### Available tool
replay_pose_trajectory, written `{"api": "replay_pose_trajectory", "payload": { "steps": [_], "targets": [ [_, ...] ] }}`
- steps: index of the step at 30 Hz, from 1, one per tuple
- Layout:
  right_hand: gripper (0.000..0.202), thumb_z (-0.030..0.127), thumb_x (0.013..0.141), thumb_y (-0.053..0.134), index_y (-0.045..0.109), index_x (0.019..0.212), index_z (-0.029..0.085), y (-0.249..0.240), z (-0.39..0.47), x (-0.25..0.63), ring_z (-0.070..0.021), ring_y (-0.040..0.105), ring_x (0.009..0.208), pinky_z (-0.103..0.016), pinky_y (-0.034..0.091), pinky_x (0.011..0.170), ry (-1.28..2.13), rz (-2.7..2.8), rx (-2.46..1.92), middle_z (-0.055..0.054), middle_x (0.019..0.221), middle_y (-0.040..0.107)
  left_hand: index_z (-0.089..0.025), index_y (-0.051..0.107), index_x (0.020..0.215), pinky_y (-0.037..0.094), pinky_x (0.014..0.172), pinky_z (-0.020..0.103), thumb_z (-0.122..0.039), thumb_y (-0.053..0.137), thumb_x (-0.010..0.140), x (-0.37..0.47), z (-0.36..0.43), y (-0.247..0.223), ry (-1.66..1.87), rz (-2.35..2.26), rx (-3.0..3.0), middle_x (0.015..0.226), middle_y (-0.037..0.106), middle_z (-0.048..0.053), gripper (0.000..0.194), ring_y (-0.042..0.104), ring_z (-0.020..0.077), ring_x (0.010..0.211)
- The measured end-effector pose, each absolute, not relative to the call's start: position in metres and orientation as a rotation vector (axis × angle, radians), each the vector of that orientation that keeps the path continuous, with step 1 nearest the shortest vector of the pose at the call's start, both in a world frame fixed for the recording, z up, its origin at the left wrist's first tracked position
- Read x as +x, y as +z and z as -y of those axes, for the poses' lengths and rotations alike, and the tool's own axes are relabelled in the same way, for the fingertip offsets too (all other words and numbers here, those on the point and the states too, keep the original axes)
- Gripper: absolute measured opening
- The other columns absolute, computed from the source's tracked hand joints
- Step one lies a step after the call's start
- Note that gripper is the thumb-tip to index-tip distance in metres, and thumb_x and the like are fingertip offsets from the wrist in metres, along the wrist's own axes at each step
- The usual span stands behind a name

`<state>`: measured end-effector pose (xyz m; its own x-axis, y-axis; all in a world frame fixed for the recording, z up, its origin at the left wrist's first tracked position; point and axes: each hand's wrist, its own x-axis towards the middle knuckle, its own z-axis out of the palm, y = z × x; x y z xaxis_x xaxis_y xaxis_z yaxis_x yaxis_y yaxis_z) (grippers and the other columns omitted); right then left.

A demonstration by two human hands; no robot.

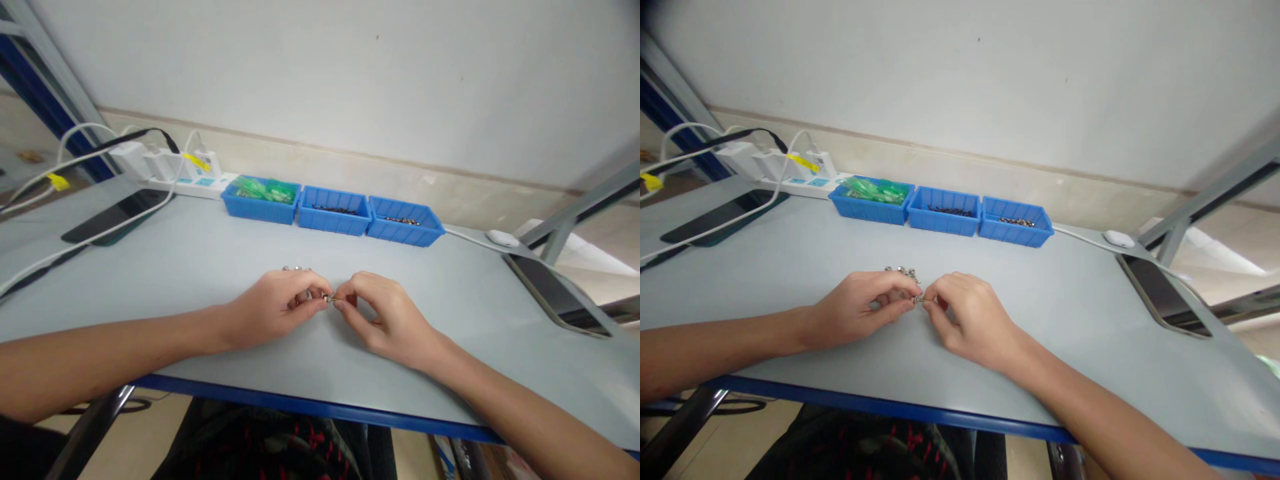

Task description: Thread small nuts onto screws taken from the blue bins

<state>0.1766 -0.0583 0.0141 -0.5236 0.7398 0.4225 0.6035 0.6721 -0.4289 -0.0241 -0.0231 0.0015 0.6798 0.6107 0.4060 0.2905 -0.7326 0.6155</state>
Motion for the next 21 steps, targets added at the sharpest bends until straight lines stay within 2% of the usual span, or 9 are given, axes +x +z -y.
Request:
{"api": "replay_pose_trajectory", "payload": {
  "steps": [11,17,21],
  "targets": [
    [0.016,0.018,0.086,0.047,0.059,0.077,0.013,0.0098,0.0602,0.1766,-0.013,0.044,0.06,-0.027,0.031,0.06,-0.049,2.393,-1.02,-0.002,0.065,0.054,-0.015,0.055,0.086,0.04,0.052,0.017,-0.022,0.045,0.088,-0.023,0.0237,0.0046,0.757,-0.73,2.407,0.062,0.057,-0.004,0.013,0.051,0.0064,0.052],
    [0.018,0.018,0.086,0.045,0.06,0.076,0.014,0.0106,0.0607,0.1765,-0.0134,0.042,0.06,-0.028,0.029,0.059,-0.101,2.414,-1.003,-0.002,0.063,0.053,-0.015,0.054,0.075,0.036,0.051,0.018,-0.022,0.042,0.089,-0.022,0.024,0.0089,0.708,-0.724,2.482,0.057,0.052,-0.004,0.019,0.047,0.0069,0.05],
    [0.015,0.017,0.085,0.047,0.059,0.077,0.014,0.0119,0.0599,0.1776,-0.0127,0.045,0.061,-0.027,0.031,0.06,0.006,2.361,-1.033,-0.002,0.064,0.054,-0.015,0.053,0.091,0.037,0.049,0.017,-0.022,0.044,0.087,-0.0228,0.0252,0.0084,0.711,-0.728,2.423,0.059,0.052,-0.005,0.011,0.046,0.0065,0.048]
  ]
}}
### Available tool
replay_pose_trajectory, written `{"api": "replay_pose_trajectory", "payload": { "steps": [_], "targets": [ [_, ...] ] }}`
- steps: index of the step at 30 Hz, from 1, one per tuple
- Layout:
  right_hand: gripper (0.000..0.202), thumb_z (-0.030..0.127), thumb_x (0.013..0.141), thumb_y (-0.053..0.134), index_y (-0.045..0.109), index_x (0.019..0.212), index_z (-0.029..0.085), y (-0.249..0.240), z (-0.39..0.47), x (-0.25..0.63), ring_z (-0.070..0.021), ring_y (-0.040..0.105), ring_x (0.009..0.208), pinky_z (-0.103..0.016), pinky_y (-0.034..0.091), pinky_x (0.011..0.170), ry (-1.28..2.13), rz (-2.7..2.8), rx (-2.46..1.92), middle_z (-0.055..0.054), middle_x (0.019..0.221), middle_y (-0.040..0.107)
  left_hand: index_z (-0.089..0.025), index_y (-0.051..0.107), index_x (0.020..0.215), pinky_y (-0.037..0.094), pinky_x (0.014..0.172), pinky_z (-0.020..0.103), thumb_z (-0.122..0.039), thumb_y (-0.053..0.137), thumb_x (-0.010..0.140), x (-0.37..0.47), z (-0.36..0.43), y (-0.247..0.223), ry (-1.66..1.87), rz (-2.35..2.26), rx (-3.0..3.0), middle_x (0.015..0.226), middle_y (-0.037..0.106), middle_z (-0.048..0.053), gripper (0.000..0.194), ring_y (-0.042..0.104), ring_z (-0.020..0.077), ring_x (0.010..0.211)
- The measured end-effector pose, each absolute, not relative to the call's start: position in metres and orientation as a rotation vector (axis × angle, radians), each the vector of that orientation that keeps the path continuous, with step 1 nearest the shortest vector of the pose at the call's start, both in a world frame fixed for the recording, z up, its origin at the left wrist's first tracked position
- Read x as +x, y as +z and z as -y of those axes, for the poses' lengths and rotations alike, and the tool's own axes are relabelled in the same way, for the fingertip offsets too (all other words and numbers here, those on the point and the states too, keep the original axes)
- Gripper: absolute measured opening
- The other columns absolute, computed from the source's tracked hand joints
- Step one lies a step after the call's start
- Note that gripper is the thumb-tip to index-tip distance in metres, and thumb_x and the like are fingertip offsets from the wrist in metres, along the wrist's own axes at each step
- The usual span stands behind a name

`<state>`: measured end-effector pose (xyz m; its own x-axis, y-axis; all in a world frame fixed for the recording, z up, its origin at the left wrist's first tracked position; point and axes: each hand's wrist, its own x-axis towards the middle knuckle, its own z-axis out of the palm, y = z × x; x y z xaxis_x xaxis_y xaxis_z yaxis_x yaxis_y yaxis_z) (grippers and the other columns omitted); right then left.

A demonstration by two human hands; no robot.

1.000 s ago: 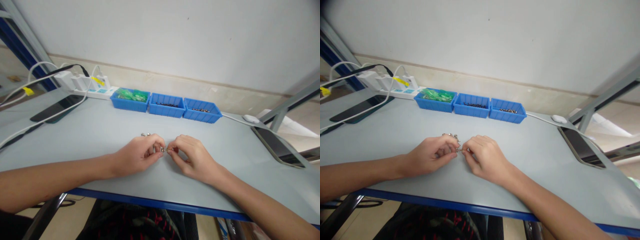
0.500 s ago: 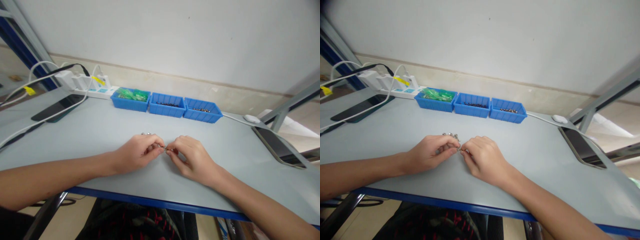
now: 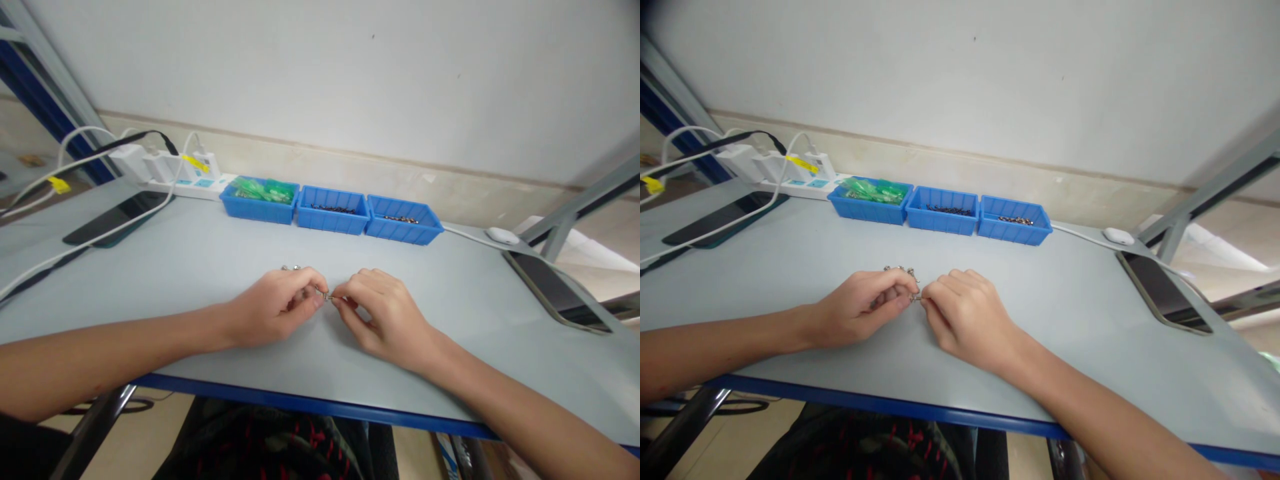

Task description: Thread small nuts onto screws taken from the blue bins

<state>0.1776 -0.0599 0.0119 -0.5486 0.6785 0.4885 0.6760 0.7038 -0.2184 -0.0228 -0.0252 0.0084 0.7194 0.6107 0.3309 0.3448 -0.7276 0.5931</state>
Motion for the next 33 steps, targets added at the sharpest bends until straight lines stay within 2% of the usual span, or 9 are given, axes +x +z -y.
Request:
{"api": "replay_pose_trajectory", "payload": {
  "steps": [2,5,14,22,33],
  "targets": [
    [0.013,0.016,0.084,0.047,0.059,0.079,0.013,0.0125,0.0592,0.178,-0.0124,0.046,0.061,-0.027,0.032,0.061,0.079,2.335,-1.047,-0.002,0.065,0.055,-0.016,0.051,0.096,0.038,0.049,0.017,-0.02,0.048,0.084,-0.0233,0.0253,0.0072,0.729,-0.74,2.424,0.063,0.055,-0.005,0.013,0.046,0.0058,0.048],
    [0.013,0.016,0.084,0.048,0.059,0.078,0.013,0.0123,0.0584,0.1782,-0.0123,0.047,0.061,-0.026,0.033,0.061,0.131,2.34,-1.053,-0.001,0.064,0.055,-0.017,0.053,0.093,0.038,0.05,0.017,-0.019,0.051,0.081,-0.0232,0.0248,0.0058,0.747,-0.758,2.459,0.064,0.056,-0.005,0.011,0.046,0.0055,0.048],
    [0.018,0.018,0.087,0.044,0.06,0.078,0.013,0.0094,0.0594,0.1774,-0.0133,0.043,0.06,-0.028,0.031,0.06,-0.077,2.414,-1.004,-0.003,0.064,0.053,-0.015,0.054,0.086,0.037,0.047,0.016,-0.02,0.048,0.086,-0.0221,0.026,0.0063,0.738,-0.732,2.347,0.055,0.051,-0.006,0.008,0.046,0.0051,0.046],
    [0.021,0.019,0.088,0.042,0.06,0.08,0.013,0.0124,0.06,0.1771,-0.0137,0.043,0.061,-0.028,0.03,0.06,-0.06,2.445,-0.966,-0.003,0.064,0.054,-0.014,0.053,0.081,0.034,0.045,0.016,-0.021,0.044,0.087,-0.0219,0.0258,0.0102,0.72,-0.703,2.364,0.052,0.046,-0.007,0.013,0.042,0.0051,0.043],
    [0.021,0.019,0.087,0.04,0.059,0.081,0.014,0.0135,0.0586,0.1779,-0.0144,0.045,0.063,-0.029,0.029,0.062,0.019,2.552,-0.997,-0.003,0.067,0.056,-0.015,0.057,0.087,0.038,0.052,0.018,-0.023,0.046,0.088,-0.0233,0.0251,0.0065,0.666,-0.73,2.446,0.058,0.056,-0.005,0.014,0.05,0.0065,0.049]
  ]
}}
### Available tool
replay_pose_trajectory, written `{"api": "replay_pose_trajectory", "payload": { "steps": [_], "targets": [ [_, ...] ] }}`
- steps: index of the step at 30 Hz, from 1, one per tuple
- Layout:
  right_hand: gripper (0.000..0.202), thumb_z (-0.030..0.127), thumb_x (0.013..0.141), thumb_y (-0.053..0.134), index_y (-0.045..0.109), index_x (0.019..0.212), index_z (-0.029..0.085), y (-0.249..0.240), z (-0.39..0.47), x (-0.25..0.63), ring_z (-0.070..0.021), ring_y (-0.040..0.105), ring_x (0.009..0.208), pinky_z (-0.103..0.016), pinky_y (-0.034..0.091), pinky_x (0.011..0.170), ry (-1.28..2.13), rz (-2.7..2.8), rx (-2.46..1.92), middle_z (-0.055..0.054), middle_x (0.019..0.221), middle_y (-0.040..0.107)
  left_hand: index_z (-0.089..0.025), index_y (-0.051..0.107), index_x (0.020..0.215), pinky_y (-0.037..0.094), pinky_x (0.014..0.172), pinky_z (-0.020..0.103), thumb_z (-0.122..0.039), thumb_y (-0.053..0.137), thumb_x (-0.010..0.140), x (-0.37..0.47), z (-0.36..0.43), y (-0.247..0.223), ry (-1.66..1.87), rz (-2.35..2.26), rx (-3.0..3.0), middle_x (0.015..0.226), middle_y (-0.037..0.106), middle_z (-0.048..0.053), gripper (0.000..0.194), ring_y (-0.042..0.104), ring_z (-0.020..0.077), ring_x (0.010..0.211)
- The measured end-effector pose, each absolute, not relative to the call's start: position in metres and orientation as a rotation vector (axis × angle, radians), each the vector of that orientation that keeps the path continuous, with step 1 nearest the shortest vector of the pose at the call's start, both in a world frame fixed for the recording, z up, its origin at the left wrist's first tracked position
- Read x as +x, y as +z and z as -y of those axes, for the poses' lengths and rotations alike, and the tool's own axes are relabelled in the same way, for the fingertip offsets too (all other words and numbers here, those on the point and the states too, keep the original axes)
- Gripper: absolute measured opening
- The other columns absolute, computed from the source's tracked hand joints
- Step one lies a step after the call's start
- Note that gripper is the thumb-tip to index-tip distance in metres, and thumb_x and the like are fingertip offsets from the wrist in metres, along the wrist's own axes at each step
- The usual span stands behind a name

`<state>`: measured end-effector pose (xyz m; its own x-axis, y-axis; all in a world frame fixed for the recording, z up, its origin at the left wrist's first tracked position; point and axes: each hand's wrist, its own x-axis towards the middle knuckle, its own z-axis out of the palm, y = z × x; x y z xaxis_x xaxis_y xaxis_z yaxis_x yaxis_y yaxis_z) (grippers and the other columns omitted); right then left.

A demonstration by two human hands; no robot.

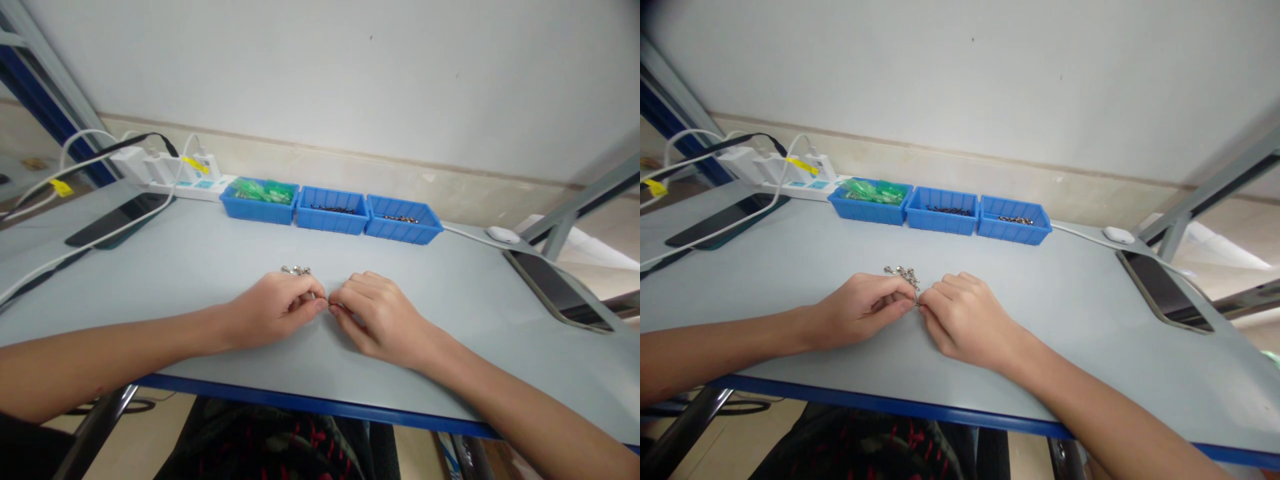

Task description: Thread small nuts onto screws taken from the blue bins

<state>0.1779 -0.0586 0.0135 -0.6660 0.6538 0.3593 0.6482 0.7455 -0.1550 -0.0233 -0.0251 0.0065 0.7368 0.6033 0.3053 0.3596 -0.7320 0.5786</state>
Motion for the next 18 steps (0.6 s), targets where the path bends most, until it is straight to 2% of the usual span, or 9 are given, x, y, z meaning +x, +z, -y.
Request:
{"api": "replay_pose_trajectory", "payload": {
  "steps": [12,18],
  "targets": [
    [0.015,0.015,0.084,0.042,0.055,0.076,0.015,0.0133,0.0578,0.178,-0.013,0.043,0.062,-0.027,0.03,0.061,0.169,2.581,-0.961,-0.002,0.066,0.055,-0.015,0.058,0.092,0.041,0.061,0.02,-0.022,0.046,0.089,-0.0238,0.0249,0.0034,0.666,-0.684,2.538,0.07,0.063,-0.001,0.014,0.059,0.01,0.064],
    [0.015,0.016,0.083,0.042,0.054,0.074,0.016,0.012,0.0595,0.1751,-0.0125,0.042,0.06,-0.027,0.03,0.06,0.14,2.558,-0.953,-0.001,0.064,0.053,-0.016,0.056,0.088,0.042,0.06,0.021,-0.021,0.04,0.09,-0.0235,0.0266,0.0042,0.676,-0.674,2.534,0.072,0.063,0.0,0.016,0.058,0.011,0.064]
  ]
}}
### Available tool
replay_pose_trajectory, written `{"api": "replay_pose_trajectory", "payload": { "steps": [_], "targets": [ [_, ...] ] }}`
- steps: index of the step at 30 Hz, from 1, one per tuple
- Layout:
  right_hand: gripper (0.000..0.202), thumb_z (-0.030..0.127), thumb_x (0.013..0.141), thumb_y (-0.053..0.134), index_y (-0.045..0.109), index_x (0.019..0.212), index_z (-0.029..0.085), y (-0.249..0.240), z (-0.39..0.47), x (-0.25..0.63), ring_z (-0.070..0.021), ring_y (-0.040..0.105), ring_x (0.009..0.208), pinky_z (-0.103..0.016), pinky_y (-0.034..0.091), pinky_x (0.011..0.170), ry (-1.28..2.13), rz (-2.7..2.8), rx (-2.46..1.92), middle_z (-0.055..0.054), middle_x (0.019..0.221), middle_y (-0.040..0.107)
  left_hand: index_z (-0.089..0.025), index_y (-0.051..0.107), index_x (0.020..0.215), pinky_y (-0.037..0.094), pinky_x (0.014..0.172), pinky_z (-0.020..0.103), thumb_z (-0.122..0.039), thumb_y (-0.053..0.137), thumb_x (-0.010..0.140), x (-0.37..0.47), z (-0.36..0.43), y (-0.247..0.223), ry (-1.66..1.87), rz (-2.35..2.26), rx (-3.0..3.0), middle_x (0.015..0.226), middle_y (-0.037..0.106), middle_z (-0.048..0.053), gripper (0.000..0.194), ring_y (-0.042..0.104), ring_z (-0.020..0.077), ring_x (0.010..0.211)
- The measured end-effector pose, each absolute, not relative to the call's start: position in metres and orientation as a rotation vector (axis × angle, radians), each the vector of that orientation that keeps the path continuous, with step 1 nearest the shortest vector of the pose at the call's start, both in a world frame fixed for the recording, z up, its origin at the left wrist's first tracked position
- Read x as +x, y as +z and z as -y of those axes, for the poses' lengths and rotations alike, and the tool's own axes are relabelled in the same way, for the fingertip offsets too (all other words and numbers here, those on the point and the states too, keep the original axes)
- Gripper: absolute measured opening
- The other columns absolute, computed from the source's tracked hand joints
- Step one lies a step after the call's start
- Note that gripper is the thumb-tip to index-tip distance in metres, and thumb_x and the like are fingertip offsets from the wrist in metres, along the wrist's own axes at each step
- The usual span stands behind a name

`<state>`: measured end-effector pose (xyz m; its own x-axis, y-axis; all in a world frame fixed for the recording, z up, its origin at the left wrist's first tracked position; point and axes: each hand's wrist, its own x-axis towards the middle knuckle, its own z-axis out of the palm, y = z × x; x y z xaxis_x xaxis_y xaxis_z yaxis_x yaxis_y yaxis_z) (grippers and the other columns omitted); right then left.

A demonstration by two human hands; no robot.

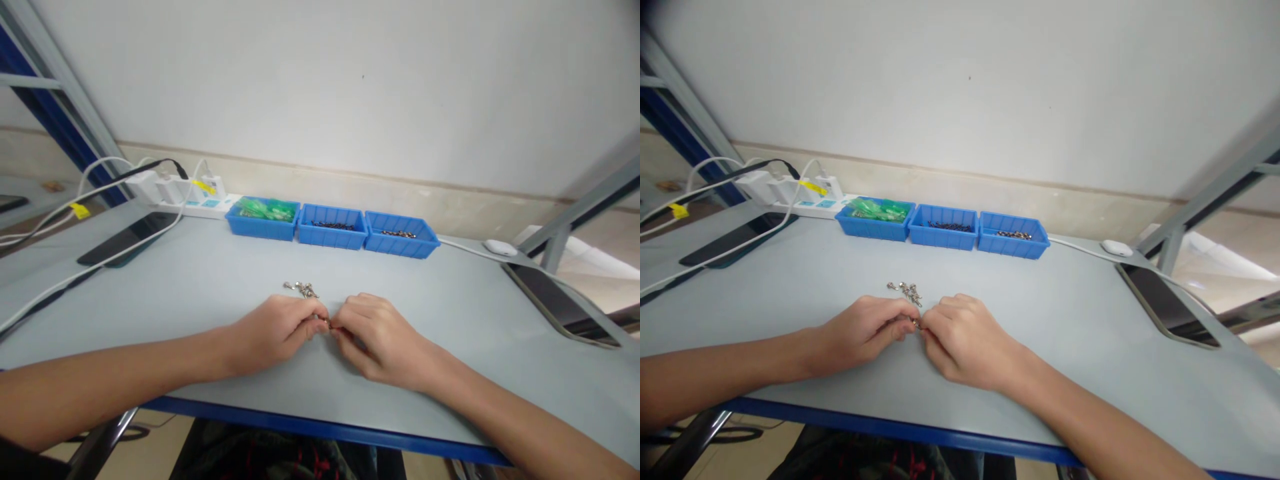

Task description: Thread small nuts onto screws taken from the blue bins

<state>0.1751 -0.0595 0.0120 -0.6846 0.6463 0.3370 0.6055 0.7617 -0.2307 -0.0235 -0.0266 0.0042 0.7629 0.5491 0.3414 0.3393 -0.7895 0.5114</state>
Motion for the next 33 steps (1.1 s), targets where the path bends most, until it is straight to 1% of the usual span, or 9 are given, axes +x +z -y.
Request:
{"api": "replay_pose_trajectory", "payload": {
  "steps": [4,10,14,17,22,26,33],
  "targets": [
    [0.018,0.018,0.084,0.043,0.05,0.068,0.017,0.01,0.062,0.172,-0.0121,0.04,0.057,-0.027,0.028,0.058,0.054,2.456,-1.121,0.0,0.06,0.05,-0.017,0.055,0.083,0.041,0.059,0.023,-0.021,0.035,0.091,-0.022,0.029,0.008,0.622,-0.792,2.593,0.07,0.061,0.001,0.021,0.056,0.0123,0.062],
    [0.018,0.019,0.084,0.044,0.05,0.067,0.017,0.009,0.064,0.17,-0.0123,0.041,0.057,-0.027,0.027,0.058,0.011,2.413,-1.161,0.0,0.06,0.05,-0.017,0.055,0.083,0.039,0.057,0.025,-0.024,0.04,0.089,-0.022,0.032,0.007,0.517,-0.841,2.663,0.066,0.059,0.0,0.017,0.056,0.0142,0.061],
    [0.015,0.019,0.084,0.044,0.054,0.072,0.016,0.011,0.065,0.17,-0.0119,0.044,0.058,-0.025,0.029,0.059,0.185,2.4,-1.163,0.0,0.062,0.053,-0.016,0.056,0.085,0.04,0.06,0.024,-0.022,0.04,0.089,-0.022,0.031,0.006,0.498,-0.826,2.607,0.069,0.061,0.001,0.017,0.057,0.0141,0.064],
    [0.016,0.019,0.084,0.044,0.055,0.073,0.016,0.013,0.065,0.17,-0.0111,0.046,0.058,-0.024,0.031,0.058,0.328,2.386,-1.159,0.0,0.062,0.053,-0.016,0.056,0.086,0.039,0.057,0.023,-0.021,0.042,0.088,-0.022,0.031,0.006,0.516,-0.809,2.579,0.064,0.058,-0.001,0.015,0.055,0.0127,0.059],
    [0.019,0.019,0.086,0.042,0.053,0.071,0.016,0.014,0.064,0.171,-0.0108,0.046,0.059,-0.023,0.032,0.057,0.428,2.411,-1.158,0.0,0.063,0.052,-0.016,0.056,0.084,0.037,0.053,0.021,-0.02,0.042,0.087,-0.022,0.031,0.007,0.544,-0.782,2.564,0.061,0.055,-0.002,0.014,0.052,0.0114,0.055],
    [0.021,0.018,0.087,0.041,0.05,0.067,0.017,0.015,0.063,0.171,-0.0104,0.045,0.058,-0.022,0.031,0.057,0.468,2.449,-1.121,0.0,0.062,0.05,-0.016,0.055,0.085,0.038,0.054,0.022,-0.021,0.041,0.088,-0.023,0.03,0.004,0.58,-0.762,2.586,0.065,0.057,-0.001,0.015,0.052,0.0114,0.057],
    [0.019,0.015,0.084,0.04,0.048,0.066,0.017,0.014,0.062,0.171,-0.0111,0.04,0.058,-0.024,0.028,0.057,0.429,2.554,-0.97,0.001,0.059,0.046,-0.015,0.057,0.091,0.043,0.066,0.024,-0.019,0.041,0.089,-0.024,0.028,-0.002,0.594,-0.656,2.618,0.08,0.064,0.003,0.017,0.059,0.0142,0.072]
  ]
}}
